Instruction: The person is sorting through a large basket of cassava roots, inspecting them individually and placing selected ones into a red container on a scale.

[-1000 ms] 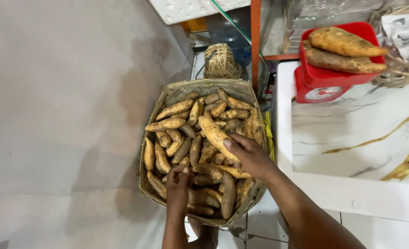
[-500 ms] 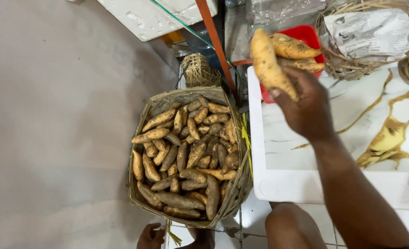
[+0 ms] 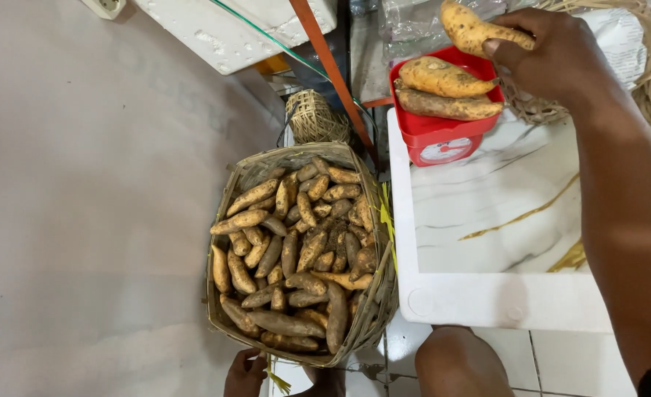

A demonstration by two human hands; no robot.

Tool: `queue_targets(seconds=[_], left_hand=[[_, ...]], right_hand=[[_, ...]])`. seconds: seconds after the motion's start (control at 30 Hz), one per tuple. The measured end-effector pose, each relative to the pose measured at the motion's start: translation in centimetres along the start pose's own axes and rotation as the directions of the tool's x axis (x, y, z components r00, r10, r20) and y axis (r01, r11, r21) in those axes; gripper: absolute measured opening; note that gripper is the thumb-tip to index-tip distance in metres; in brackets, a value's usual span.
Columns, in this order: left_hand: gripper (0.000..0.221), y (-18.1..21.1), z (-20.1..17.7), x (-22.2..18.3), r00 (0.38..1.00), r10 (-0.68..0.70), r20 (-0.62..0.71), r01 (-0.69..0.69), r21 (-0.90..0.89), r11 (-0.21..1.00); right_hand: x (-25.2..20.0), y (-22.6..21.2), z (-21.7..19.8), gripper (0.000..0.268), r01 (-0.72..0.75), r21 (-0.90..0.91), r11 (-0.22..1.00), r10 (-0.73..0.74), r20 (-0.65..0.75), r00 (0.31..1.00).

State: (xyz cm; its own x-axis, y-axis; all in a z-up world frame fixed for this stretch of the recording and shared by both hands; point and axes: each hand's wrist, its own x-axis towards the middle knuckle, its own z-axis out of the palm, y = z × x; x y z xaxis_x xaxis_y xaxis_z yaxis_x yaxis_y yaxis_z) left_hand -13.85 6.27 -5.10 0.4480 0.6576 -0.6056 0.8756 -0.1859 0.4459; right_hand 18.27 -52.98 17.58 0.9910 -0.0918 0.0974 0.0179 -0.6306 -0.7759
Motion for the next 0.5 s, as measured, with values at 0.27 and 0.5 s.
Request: queue_targets(seconds=[0.27, 0.5], left_hand=[[0.037, -0.3, 0.3, 0.3, 0.999, 0.026, 0.021, -0.028, 0.100, 0.995], [0.037, 0.4, 0.3, -0.3, 0.998, 0.025, 0.062, -0.032, 0.114, 0.993]], right_hand=[[0.5, -0.5, -0.3, 0.044, -0.138, -0.085, 0.987, 0.147, 0.109, 0.983], [1.9, 2.4, 0.8, 0.063, -0.189, -0.052, 0.981, 0.192, 0.052, 0.980]])
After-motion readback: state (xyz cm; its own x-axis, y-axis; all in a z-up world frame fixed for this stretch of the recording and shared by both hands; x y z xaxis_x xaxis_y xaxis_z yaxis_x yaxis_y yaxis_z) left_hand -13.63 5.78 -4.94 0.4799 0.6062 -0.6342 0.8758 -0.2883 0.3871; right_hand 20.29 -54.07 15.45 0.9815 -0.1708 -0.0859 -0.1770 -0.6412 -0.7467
